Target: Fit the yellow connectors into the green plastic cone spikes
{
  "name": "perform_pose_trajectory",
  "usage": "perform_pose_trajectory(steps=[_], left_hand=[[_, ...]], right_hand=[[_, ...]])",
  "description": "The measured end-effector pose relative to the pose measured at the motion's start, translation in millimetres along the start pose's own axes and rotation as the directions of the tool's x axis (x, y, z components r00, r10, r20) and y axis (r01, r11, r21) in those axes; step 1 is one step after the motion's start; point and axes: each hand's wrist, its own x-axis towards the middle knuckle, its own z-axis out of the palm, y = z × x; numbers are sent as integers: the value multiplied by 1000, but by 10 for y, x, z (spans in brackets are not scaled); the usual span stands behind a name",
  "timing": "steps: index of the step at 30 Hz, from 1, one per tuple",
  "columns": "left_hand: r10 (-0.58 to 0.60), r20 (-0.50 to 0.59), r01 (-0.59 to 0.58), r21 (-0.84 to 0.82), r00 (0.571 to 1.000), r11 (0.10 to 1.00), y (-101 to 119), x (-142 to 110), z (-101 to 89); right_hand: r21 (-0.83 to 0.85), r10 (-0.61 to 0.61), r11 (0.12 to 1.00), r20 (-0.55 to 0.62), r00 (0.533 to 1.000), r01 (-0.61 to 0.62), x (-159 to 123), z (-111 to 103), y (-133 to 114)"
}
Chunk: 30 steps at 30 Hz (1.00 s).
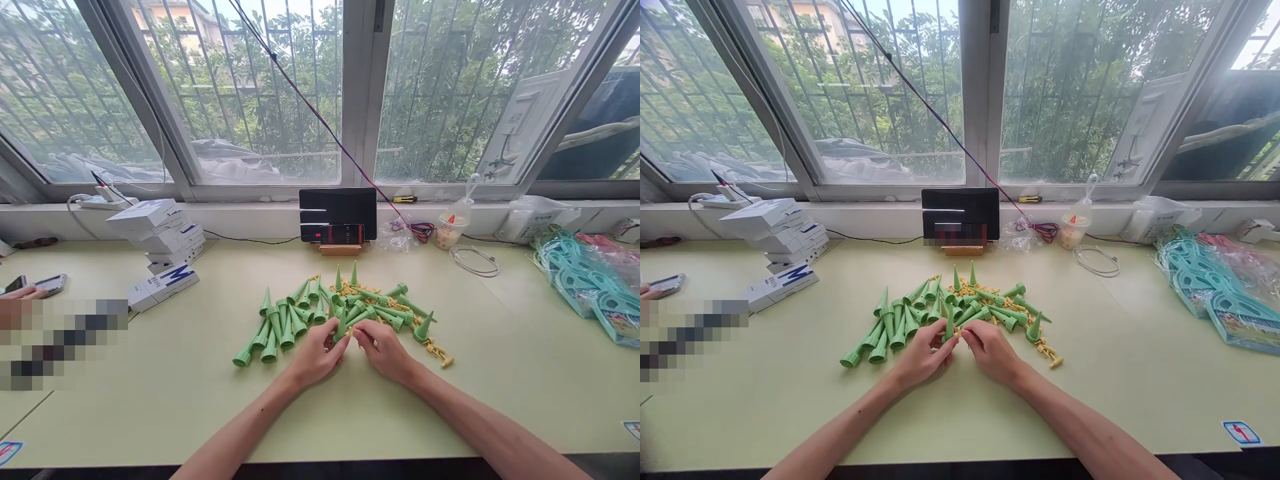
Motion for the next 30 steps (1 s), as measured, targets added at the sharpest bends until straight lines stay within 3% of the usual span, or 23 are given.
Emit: perform_pose_trajectory(steps=[7,21,30], left_hand=[[-4,-26,3,-50,1000,999,16,15,-7],[99,-50,-88,199,994,976,27,14,-23],[127,-44,-114,231,991,966,56,7,-24]], right_hand=[[69,-21,997,-23,1000,22,-11,-17,-33],[36,-3,999,4,1000,3,-5,-19,1],[3,-12,1000,50,999,12,13,-31,5]])
